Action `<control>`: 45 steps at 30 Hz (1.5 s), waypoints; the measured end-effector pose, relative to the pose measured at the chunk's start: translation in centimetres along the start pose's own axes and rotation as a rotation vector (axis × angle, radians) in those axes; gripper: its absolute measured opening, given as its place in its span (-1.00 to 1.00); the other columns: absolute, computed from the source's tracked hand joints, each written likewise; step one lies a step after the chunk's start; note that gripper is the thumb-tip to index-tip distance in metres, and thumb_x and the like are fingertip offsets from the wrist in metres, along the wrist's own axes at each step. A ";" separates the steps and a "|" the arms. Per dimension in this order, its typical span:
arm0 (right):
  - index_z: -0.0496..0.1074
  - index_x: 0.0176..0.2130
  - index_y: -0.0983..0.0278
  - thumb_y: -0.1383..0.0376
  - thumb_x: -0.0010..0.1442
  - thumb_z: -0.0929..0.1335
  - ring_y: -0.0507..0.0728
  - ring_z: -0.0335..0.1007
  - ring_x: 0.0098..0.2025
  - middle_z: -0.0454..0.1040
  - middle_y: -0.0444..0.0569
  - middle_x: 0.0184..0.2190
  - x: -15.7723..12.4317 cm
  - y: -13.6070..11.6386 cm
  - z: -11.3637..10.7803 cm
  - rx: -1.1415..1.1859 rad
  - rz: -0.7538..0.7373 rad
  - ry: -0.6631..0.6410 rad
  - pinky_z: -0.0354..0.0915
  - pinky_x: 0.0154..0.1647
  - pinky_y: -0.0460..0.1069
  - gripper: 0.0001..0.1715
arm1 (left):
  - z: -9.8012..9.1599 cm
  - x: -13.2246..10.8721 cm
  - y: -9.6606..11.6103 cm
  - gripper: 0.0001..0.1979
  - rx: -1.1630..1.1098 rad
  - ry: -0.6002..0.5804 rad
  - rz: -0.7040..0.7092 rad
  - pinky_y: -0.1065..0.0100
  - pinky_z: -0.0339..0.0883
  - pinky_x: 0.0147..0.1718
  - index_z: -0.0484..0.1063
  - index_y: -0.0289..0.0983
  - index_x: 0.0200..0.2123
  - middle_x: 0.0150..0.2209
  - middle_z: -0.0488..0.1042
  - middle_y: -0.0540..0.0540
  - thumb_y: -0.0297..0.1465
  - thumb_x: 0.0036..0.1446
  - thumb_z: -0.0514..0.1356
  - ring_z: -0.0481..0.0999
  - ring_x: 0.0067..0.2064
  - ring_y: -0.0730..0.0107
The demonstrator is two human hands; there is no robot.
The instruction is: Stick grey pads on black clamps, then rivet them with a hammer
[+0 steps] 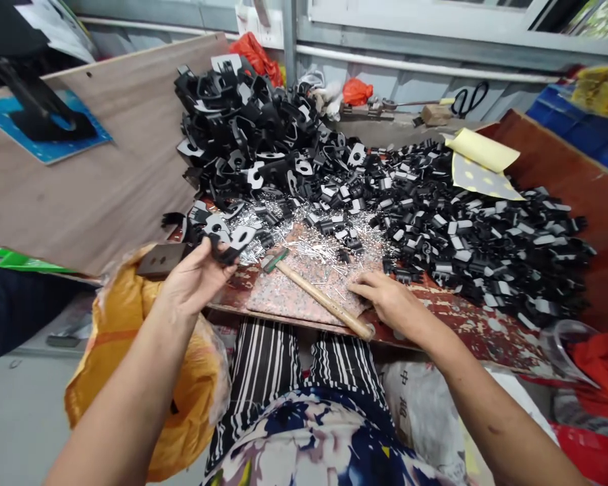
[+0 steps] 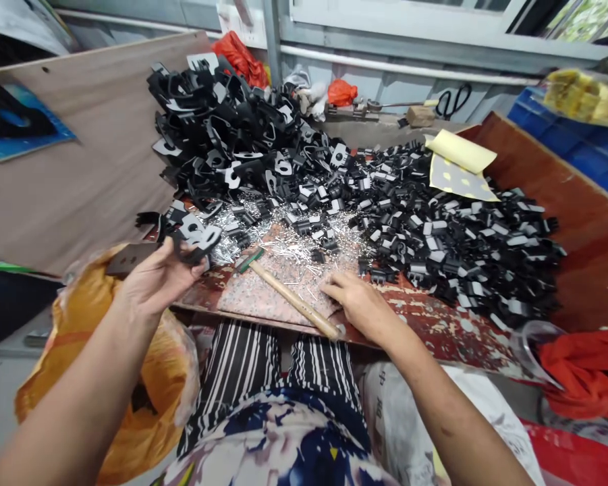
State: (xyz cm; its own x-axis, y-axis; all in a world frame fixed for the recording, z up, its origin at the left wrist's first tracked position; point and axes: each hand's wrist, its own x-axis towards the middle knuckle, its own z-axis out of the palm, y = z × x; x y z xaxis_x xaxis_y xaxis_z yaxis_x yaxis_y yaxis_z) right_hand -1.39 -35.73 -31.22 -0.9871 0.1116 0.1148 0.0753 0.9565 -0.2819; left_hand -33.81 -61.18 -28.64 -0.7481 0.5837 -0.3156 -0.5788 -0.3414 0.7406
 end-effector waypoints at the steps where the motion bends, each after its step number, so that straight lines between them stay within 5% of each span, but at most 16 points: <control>1: 0.54 0.16 0.19 0.54 0.31 0.19 0.17 0.43 -0.17 0.56 0.09 -0.07 -0.1 0.2 0.0 0.002 0.039 0.026 0.42 -0.16 0.06 -0.41 | 0.5 -1.1 -0.4 -0.83 0.052 -0.022 -0.015 0.34 0.58 -0.44 0.55 -0.27 -0.41 -0.38 0.60 -0.06 -0.35 0.17 0.41 0.59 -0.38 0.32; 4: 0.62 -0.02 0.26 0.48 0.35 0.23 0.18 0.44 -0.20 0.53 0.08 -0.24 -0.1 -0.6 -0.3 -0.014 0.167 0.242 0.43 -0.18 0.09 -0.57 | 1.7 -5.1 -3.3 -0.74 0.219 -0.156 -0.071 0.44 0.52 -0.52 0.60 -0.33 -0.41 -0.35 0.58 -0.10 -0.32 -0.05 0.56 0.52 -0.44 0.42; 7: 0.64 -0.12 0.20 0.44 0.33 0.32 0.18 0.49 -0.17 0.60 -0.02 -0.27 1.0 -3.6 -0.8 0.115 0.188 0.532 0.42 0.09 0.24 -0.69 | 3.1 -8.8 -7.3 -0.72 0.329 -0.247 -0.112 0.49 0.53 -0.48 0.66 -0.34 -0.38 -0.27 0.54 -0.12 -0.29 -0.07 0.57 0.51 -0.35 0.44; 12: 0.64 -0.17 0.09 0.40 0.29 0.38 0.11 0.57 -0.24 0.66 -0.17 -0.30 3.8 -9.3 0.6 0.413 0.103 0.625 0.16 0.40 0.40 -0.74 | 5.6 -11.4 -11.4 -0.75 0.239 -0.288 -0.138 0.41 0.60 -0.38 0.68 -0.30 -0.36 -0.17 0.46 -0.11 -0.25 0.00 0.53 0.50 -0.25 0.40; 18: 0.66 -0.15 0.07 0.43 0.29 0.34 0.11 0.56 -0.26 0.64 -0.16 -0.35 4.9 -10.9 2.1 0.480 0.104 0.656 0.07 0.43 0.43 -0.66 | 6.0 -11.1 -11.1 -0.77 0.212 -0.321 -0.092 0.41 0.62 -0.36 0.71 -0.28 -0.33 -0.17 0.45 -0.12 -0.24 0.03 0.50 0.52 -0.26 0.41; 23: 0.65 -0.08 0.10 0.40 0.33 0.33 0.13 0.55 -0.25 0.64 -0.10 -0.33 4.4 -11.9 2.7 0.576 0.086 0.615 0.21 0.36 0.37 -0.67 | 4.9 -10.6 -10.9 -0.77 0.269 -0.333 -0.046 0.41 0.61 -0.42 0.73 -0.26 -0.30 -0.13 0.42 -0.14 -0.23 0.05 0.49 0.51 -0.27 0.40; 29: 0.59 0.09 0.14 0.36 0.36 0.31 0.14 0.53 -0.15 0.64 -0.04 -0.19 4.7 -11.2 1.2 0.828 0.039 0.165 0.45 -0.07 0.10 -0.60 | 2.2 -9.8 -9.7 -0.79 0.397 -0.383 -0.012 0.44 0.55 -0.49 0.72 -0.28 -0.32 0.28 0.32 -0.24 -0.23 0.11 0.45 0.55 -0.27 0.41; 31: 0.64 -0.01 0.10 0.39 0.36 0.31 0.12 0.49 -0.24 0.63 -0.10 -0.28 6.5 -9.3 0.3 0.675 0.014 0.094 0.41 -0.13 0.09 -0.63 | 1.3 -9.6 -9.3 -0.79 0.381 -0.368 -0.037 0.48 0.50 -0.49 0.71 -0.27 -0.31 0.06 0.52 -0.23 -0.24 0.09 0.47 0.53 -0.36 0.48; 34: 0.66 -0.15 0.13 0.43 0.35 0.34 0.17 0.41 -0.22 0.62 -0.07 -0.31 10.6 -6.0 -0.3 0.207 0.066 0.214 0.28 -0.05 0.15 -0.70 | 0.4 -9.5 -8.9 -0.78 0.320 -0.241 -0.068 0.52 0.46 -0.43 0.69 -0.28 -0.32 -0.32 0.56 -0.07 -0.27 0.02 0.52 0.48 -0.48 0.56; 38: 0.64 -0.19 0.23 0.41 0.38 0.34 0.27 0.34 -0.08 0.60 0.07 -0.19 15.6 -3.0 0.7 -0.211 -0.073 0.163 0.17 -0.05 0.18 -0.75 | 0.2 -9.8 -8.7 -0.73 0.297 -0.143 -0.085 0.49 0.48 -0.39 0.64 -0.29 -0.37 -0.34 0.54 -0.03 -0.25 -0.05 0.54 0.51 -0.43 0.51; 42: 0.57 -0.30 0.30 0.43 0.37 0.32 0.25 0.35 -0.06 0.57 0.12 -0.18 16.8 -2.8 1.4 -0.162 -0.252 0.122 0.22 -0.03 0.17 -0.74 | 0.1 -10.0 -8.6 -0.74 0.403 -0.131 -0.017 0.40 0.49 -0.40 0.59 -0.27 -0.39 -0.35 0.52 -0.02 -0.22 0.01 0.49 0.49 -0.41 0.45; 45: 0.52 -0.31 0.29 0.46 0.28 0.34 0.18 0.44 -0.09 0.59 0.06 -0.14 14.7 -4.8 0.9 0.191 -0.172 0.269 0.33 -0.04 0.10 -0.82 | 0.3 -9.8 -8.6 -0.79 0.718 -0.126 0.282 0.31 0.45 -0.35 0.54 -0.26 -0.41 -0.35 0.53 -0.03 -0.26 0.13 0.39 0.50 -0.36 0.36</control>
State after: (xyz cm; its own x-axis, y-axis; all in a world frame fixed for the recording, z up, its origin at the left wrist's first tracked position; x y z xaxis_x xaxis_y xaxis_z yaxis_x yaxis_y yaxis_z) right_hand -16.41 -38.88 -29.00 -0.9085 0.0452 0.4153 -0.1409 0.9028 -0.4064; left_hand -21.44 -63.78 -31.76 -0.7684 0.6396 -0.0205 0.0114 0.0457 0.9989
